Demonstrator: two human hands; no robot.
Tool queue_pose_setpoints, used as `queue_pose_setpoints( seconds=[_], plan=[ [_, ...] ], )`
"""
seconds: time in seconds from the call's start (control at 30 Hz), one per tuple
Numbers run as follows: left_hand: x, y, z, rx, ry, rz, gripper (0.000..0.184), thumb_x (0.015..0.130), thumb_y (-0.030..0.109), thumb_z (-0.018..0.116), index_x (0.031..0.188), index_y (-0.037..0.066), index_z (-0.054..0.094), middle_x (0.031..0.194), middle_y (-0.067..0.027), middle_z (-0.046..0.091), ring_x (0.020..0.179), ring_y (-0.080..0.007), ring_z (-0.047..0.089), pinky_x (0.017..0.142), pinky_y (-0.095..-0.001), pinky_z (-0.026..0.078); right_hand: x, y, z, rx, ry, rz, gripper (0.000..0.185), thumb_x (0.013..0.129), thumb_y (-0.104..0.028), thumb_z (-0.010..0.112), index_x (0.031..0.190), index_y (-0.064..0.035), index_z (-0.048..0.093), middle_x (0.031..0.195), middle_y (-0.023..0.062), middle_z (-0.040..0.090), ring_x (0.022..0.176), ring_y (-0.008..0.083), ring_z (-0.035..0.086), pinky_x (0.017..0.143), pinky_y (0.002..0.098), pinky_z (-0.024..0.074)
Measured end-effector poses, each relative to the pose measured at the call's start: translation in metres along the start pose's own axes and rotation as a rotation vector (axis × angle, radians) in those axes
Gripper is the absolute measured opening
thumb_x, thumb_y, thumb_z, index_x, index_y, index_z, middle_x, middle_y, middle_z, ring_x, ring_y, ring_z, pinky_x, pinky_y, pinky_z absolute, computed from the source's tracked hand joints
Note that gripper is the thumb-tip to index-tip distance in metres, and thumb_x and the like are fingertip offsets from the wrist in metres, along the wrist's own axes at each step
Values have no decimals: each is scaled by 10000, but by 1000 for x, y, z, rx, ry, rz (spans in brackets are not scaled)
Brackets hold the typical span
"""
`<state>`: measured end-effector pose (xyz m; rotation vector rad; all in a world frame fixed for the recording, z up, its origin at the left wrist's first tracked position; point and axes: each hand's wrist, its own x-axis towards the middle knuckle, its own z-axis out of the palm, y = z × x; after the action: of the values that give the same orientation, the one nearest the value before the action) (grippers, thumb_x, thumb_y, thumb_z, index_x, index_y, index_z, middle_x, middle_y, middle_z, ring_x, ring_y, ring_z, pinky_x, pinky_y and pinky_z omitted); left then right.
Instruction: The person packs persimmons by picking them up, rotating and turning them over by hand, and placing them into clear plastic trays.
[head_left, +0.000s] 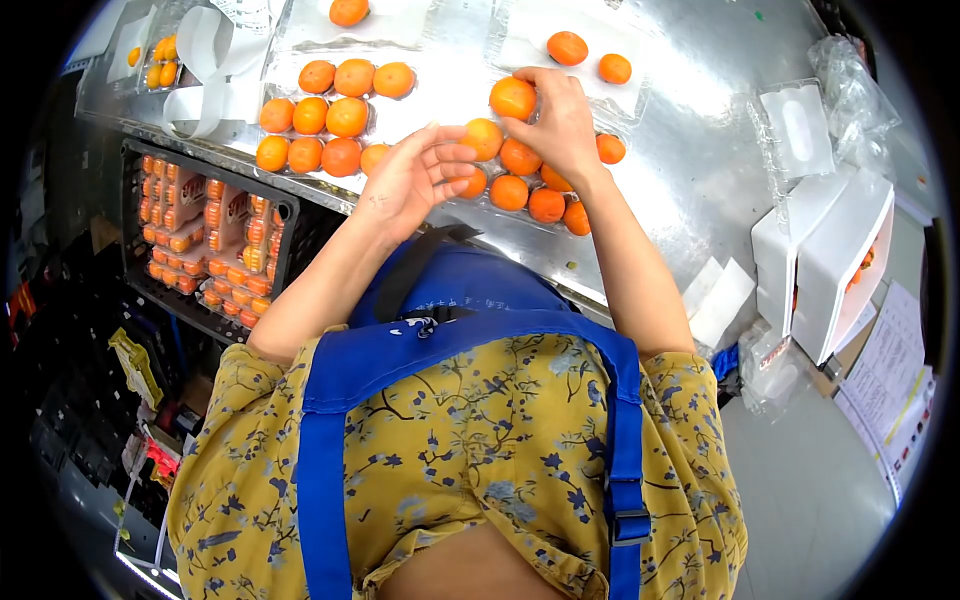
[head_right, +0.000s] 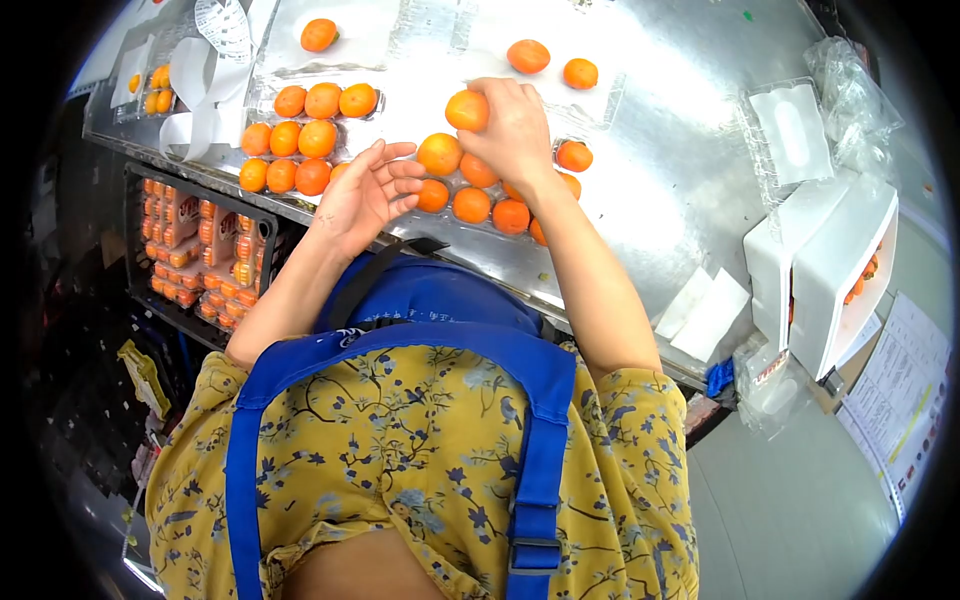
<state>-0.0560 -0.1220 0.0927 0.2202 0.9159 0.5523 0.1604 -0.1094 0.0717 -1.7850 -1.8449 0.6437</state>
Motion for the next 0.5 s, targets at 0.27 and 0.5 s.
queue_pose_setpoints(
  seconds=[0.27,0.5],
  plan=[
    [2,-2,-1,15,11,12,343,969,323,497,1135,34,578,941,-80,649,852,-166,634,766,-305,512,13,10,12,53,-118,-118,459,664,-117,740,1101,-90,601,1066,99,610,1013,299,553,900,381,439],
    [4,-2,2,33,2,16,326,964,305,503,1128,34,581,944,-86,655,850,-170,635,771,-311,506,13,9,13,63,-156,-80,430,680,-100,727,1088,-74,593,1058,117,571,1009,316,559,876,379,464]
  ],
)
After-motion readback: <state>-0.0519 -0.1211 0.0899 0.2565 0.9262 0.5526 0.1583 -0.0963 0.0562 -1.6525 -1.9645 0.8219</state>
